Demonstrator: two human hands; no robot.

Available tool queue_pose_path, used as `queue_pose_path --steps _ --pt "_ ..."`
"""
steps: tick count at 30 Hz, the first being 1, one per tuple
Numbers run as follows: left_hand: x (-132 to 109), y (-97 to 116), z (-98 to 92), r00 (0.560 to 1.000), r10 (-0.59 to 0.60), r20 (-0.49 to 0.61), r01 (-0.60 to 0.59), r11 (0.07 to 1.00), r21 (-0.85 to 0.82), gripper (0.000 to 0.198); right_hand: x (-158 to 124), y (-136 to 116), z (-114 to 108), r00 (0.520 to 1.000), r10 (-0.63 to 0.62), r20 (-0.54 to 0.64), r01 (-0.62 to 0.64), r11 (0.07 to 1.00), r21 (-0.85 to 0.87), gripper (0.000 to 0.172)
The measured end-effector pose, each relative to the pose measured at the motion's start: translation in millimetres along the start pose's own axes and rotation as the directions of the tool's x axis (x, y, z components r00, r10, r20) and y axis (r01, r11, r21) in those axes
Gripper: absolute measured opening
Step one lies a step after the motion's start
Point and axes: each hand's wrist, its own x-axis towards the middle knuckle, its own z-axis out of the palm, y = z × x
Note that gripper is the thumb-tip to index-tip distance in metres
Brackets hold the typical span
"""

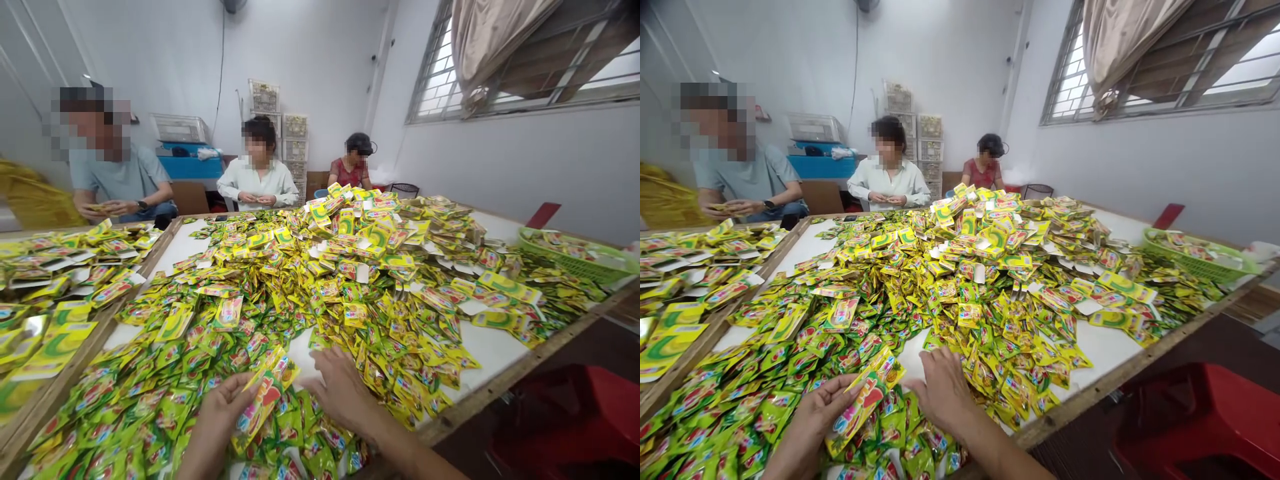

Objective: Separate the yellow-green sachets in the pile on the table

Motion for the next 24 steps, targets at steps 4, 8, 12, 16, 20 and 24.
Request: queue_pose_path --steps 4,8,12,16,20,24 --pt "0.8 1.8 -2.1 1.000 -0.005 0.005 0.004 0.998 0.059 0.031 -6.0 10.4 8.4 0.972 -0.014 0.233 0.022 0.999 -0.032 0.032" --pt "1.2 2.2 -2.6 0.998 0.022 -0.054 -0.018 0.997 0.079 0.031 0.8 15.1 21.7 0.985 0.038 0.170 -0.033 0.999 -0.032 0.033" --pt "0.3 3.8 -1.8 0.992 0.080 -0.093 -0.071 0.993 0.099 0.029 11.0 26.2 21.2 0.994 0.107 0.010 -0.107 0.975 0.196 0.014" --pt "0.9 3.0 -0.1 0.985 0.150 -0.088 -0.129 0.969 0.208 0.030 21.1 26.6 2.5 0.958 0.263 -0.109 -0.146 0.783 0.605 0.013" --pt "2.9 -1.7 1.8 0.994 0.110 -0.023 -0.105 0.983 0.149 0.036 28.5 9.5 -9.3 0.998 0.022 -0.053 0.014 0.799 0.601 0.017" --pt "-0.2 -0.3 3.2 0.997 0.047 0.060 -0.051 0.997 0.063 0.035 35.9 -2.6 -7.5 0.985 -0.152 -0.081 0.171 0.923 0.345 0.013"
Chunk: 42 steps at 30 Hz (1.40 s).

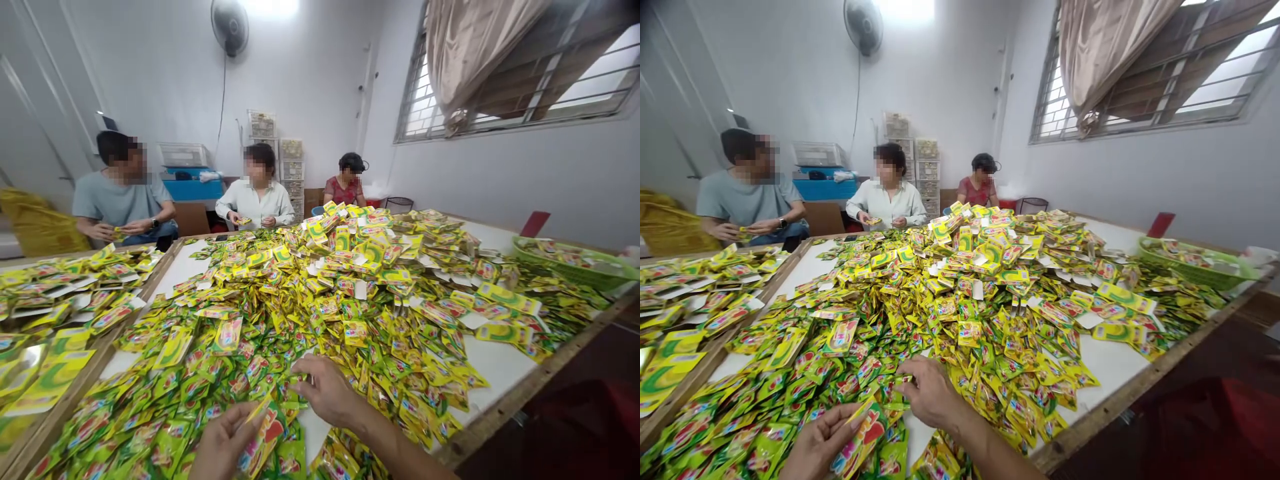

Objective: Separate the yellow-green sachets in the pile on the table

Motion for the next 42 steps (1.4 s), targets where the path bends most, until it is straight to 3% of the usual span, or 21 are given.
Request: queue_pose_path --steps 3,8,12,17,22,24,28,30,33,37,39,42 --pt "-4.5 5.1 1.7 1.000 -0.013 0.021 0.013 1.000 -0.003 0.033 7.7 -1.5 -3.1 0.994 -0.005 0.114 0.012 0.998 -0.063 0.015" --pt "-6.2 7.7 4.1 0.998 0.063 -0.005 -0.063 0.997 0.046 0.039 22.5 -2.8 -15.2 0.960 0.173 0.220 -0.192 0.979 0.068 0.013" --pt "-4.8 6.5 5.2 0.990 0.109 -0.091 -0.108 0.994 0.014 0.040 26.2 0.5 -5.5 0.960 0.235 0.155 -0.264 0.942 0.207 0.024" --pt "-6.2 7.8 4.1 0.997 0.028 -0.068 -0.033 0.996 -0.078 0.039 13.6 3.3 20.1 0.963 0.246 -0.106 -0.190 0.905 0.380 0.021" --pt "-4.2 4.5 2.9 0.997 0.015 -0.078 -0.021 0.997 -0.077 0.039 6.9 0.8 14.9 0.973 0.227 -0.047 -0.178 0.860 0.478 0.024" --pt "-3.5 3.2 3.5 0.997 0.019 -0.081 -0.024 0.998 -0.061 0.038 9.5 -1.6 4.1 0.979 0.202 -0.018 -0.176 0.893 0.414 0.024" --pt "-4.3 2.6 4.9 0.997 0.037 -0.074 -0.043 0.996 -0.080 0.036 16.1 -9.0 -13.0 0.993 0.057 0.105 -0.061 0.997 0.038 0.016" --pt "-4.4 2.2 5.0 0.997 0.046 -0.066 -0.052 0.994 -0.095 0.036 18.8 -12.6 -14.2 0.990 -0.010 0.143 0.025 0.995 -0.099 0.013" --pt "-2.5 1.2 5.2 0.999 0.039 -0.035 -0.042 0.995 -0.088 0.037 22.2 -16.1 -6.7 0.987 -0.062 0.151 0.087 0.983 -0.160 0.011" --pt "0.4 1.7 5.1 0.999 0.017 -0.031 -0.020 0.996 -0.087 0.036 24.4 -12.5 8.9 0.997 0.046 0.063 -0.047 0.999 0.016 0.004" --pt "-0.9 3.6 3.0 0.999 0.018 -0.048 -0.022 0.995 -0.096 0.038 22.7 -7.0 12.8 0.989 0.146 0.030 -0.149 0.963 0.224 0.015" --pt "-4.7 6.1 -1.2 0.995 0.053 -0.082 -0.054 0.999 -0.008 0.039 15.2 -1.6 14.2 0.979 0.187 0.075 -0.200 0.857 0.475 0.030"
